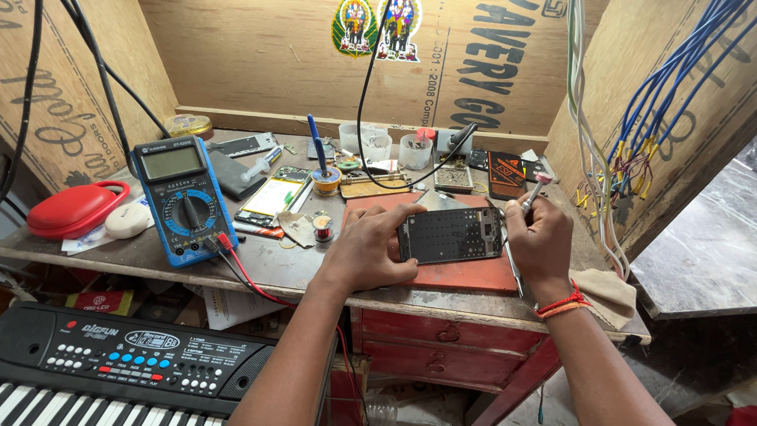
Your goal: The person works at a cluttered repair bench on a disassembled smartphone lying on a mat, holding the phone frame with one hand while applying a pen-shaped hand tool to the exposed circuit board. Near the end they flip the phone over and continue working on its other side.
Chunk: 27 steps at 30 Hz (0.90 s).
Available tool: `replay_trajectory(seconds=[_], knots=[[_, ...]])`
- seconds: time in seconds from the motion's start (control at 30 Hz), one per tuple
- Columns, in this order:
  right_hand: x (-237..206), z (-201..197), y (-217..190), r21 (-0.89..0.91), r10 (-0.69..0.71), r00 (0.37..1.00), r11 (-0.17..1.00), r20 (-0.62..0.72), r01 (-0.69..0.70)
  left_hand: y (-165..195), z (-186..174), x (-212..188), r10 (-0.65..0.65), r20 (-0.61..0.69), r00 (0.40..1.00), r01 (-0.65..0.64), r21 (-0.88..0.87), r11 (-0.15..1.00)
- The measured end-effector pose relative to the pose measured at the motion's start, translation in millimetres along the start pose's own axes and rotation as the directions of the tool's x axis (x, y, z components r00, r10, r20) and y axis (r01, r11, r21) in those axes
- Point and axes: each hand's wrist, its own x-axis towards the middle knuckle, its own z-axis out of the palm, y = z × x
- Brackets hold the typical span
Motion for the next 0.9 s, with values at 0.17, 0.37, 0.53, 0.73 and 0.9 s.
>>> replay_trajectory(seconds=[0.17, 0.37, 0.53, 0.73, 0.9], knots=[[0.7, -0.6, -2.1, -0.008, 0.0, 1.0, 1.0, 0.017, 0.001, 2.1, 0.3, 1.1, -0.051, 0.036, 0.998, 0.051, 0.018, 0.999], [1.4, -1.5, -2.8, -0.018, -0.033, 0.999, 0.999, 0.021, 0.034, 1.2, -0.3, 1.2, -0.028, 0.02, 0.999, 0.027, 0.009, 1.0], [0.6, -0.9, -2.4, -0.025, 0.025, 1.0, 0.999, 0.005, -0.024, 1.6, -0.4, 0.7, -0.027, 0.021, 0.999, 0.027, 0.008, 1.0], [1.4, -0.6, -0.2, -0.038, -0.053, 0.999, 0.998, 0.007, 0.053, 1.9, -1.5, 0.5, -0.029, 0.026, 0.999, 0.029, 0.001, 1.0], [1.8, -0.2, -0.3, -0.039, 0.005, 1.0, 0.999, 0.014, -0.005, 0.4, -0.4, 0.2, -0.013, 0.016, 1.0, 0.013, -0.001, 1.0]])
